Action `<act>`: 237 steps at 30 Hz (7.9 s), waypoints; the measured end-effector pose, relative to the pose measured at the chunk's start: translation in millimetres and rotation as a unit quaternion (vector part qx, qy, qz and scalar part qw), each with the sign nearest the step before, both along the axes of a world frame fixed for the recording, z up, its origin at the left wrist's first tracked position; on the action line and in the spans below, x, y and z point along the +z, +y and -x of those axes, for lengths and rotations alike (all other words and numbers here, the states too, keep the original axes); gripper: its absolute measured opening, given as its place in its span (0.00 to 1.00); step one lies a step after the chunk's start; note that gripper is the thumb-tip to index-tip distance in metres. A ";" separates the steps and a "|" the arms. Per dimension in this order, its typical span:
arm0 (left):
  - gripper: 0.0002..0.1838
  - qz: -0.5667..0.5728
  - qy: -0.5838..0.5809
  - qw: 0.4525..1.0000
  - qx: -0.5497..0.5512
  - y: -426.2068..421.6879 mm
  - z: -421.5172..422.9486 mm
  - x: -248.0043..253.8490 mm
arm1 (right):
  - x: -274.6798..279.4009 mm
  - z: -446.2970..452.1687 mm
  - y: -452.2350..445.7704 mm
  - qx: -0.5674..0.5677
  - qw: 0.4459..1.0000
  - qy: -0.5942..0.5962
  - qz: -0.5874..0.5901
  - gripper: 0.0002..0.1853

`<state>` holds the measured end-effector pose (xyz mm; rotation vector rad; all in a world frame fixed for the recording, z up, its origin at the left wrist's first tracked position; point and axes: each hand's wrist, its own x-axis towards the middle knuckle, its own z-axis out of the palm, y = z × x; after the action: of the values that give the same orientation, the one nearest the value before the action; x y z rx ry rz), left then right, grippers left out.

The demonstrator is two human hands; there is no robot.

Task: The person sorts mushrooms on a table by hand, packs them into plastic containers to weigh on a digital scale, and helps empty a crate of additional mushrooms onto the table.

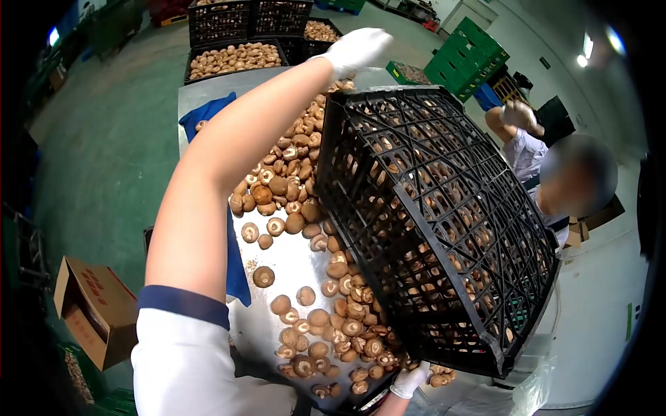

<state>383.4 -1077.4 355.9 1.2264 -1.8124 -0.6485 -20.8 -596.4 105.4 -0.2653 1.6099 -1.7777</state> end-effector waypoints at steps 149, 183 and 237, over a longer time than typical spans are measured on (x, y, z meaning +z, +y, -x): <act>0.35 0.002 0.244 0.893 0.378 246.5 -36.4 -367.7 | 76.2 -122.7 -140.5 -0.033 0.886 0.426 0.182 0.21; 0.26 0.127 0.049 0.933 0.333 172.5 -132.6 -293.7 | 77.2 -169.3 -319.1 0.291 0.589 0.754 -0.010 0.23; 0.25 -0.258 0.052 0.964 -0.026 520.4 19.2 -267.0 | -29.6 -190.4 151.2 0.290 0.802 0.468 -0.234 0.29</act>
<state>364.2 -557.0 88.8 1.4444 -1.6418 -1.2483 169.6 -445.3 75.8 -1.3895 2.2088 -0.7064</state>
